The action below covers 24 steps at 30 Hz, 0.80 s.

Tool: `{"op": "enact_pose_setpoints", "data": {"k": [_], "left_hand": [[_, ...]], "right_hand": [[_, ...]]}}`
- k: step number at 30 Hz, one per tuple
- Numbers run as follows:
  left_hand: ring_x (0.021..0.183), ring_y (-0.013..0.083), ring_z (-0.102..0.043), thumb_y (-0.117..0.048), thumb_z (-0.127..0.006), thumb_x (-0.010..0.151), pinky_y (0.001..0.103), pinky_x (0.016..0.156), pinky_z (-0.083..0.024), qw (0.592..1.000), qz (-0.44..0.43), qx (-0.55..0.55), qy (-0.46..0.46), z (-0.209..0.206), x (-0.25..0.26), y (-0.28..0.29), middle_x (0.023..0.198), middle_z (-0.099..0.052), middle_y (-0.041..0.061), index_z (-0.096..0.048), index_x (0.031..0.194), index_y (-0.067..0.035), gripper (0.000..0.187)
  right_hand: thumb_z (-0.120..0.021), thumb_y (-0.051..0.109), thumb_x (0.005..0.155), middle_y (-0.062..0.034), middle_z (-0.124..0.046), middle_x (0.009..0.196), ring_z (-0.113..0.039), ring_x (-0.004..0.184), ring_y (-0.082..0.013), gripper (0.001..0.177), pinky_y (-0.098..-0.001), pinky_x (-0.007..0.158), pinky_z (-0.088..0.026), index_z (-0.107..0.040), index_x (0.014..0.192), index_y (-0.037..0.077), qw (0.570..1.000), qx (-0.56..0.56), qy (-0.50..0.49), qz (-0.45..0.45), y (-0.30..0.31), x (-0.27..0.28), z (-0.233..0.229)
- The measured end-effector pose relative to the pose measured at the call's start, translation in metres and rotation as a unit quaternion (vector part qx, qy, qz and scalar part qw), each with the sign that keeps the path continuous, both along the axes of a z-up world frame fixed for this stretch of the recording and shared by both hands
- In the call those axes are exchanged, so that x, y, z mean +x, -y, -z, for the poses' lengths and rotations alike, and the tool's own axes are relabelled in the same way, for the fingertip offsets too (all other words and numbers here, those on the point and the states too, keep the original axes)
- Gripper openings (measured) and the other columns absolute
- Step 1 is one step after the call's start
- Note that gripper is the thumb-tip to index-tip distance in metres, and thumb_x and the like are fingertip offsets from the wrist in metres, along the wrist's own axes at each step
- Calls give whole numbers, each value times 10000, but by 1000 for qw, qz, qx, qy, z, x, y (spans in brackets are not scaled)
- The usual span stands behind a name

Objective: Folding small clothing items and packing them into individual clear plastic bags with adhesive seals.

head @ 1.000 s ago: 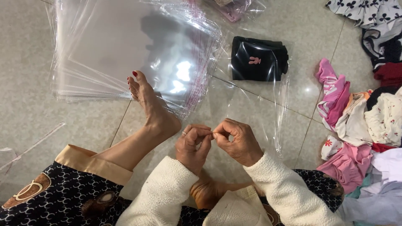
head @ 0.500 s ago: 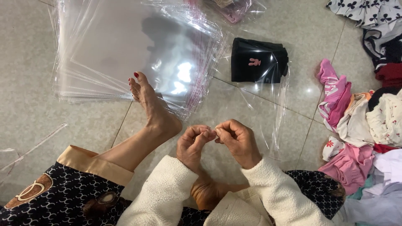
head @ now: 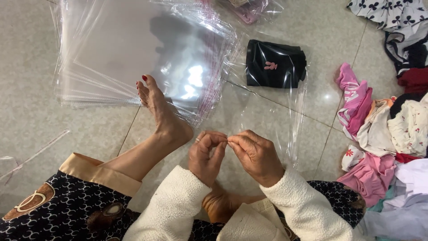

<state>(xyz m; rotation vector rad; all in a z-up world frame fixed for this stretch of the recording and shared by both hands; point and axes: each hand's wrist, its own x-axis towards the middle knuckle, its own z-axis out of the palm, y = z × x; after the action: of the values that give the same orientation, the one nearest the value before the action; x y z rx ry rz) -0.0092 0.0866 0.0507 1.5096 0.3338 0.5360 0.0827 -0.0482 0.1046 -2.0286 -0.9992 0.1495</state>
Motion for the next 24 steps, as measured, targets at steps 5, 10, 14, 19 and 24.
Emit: {"op": "enact_pose_setpoints", "data": {"k": [5,10,14,19,24], "left_hand": [[816,288,-728,42,-715,858,359,708,-593,989,-3,149,14,6,-1,5,864,-717,100,-697,880,-53,99],[797,273,-727,23,-717,850,344,673,-578,993,-9,116,-26,-5,0,3,857,-725,86,-691,881,-75,106],[847,259,-719,9,-665,891,345,762,-595,996,8,-68,-51,9,-2,6,900,-729,170,-686,879,-21,38],[864,191,-664,-37,-652,918,335,789,-568,969,-1,-231,-85,-6,5,16,911,-726,155,-688,880,7,68],[881,260,-729,-28,-654,917,458,905,-609,914,-43,-388,-110,10,7,17,927,-700,155,-679,886,20,62]], "right_hand": [[-663,60,940,-44,-625,708,-683,641,-230,87,-334,580,-571,-729,907,106,999,-25,25,-15,5,3,11],[-614,69,959,-59,-585,716,-655,634,-231,88,-317,582,-559,-669,901,106,999,-8,17,28,1,-10,29],[-593,101,968,-94,-589,748,-664,661,-262,71,-359,591,-558,-647,921,98,996,0,-48,79,-5,-16,29],[-574,104,966,-115,-653,742,-677,670,-202,112,-358,642,-586,-653,905,52,969,61,-212,113,-4,-17,22],[-601,168,960,-80,-617,732,-731,670,-216,132,-323,627,-576,-657,968,48,894,153,-372,199,33,-6,37]]}}
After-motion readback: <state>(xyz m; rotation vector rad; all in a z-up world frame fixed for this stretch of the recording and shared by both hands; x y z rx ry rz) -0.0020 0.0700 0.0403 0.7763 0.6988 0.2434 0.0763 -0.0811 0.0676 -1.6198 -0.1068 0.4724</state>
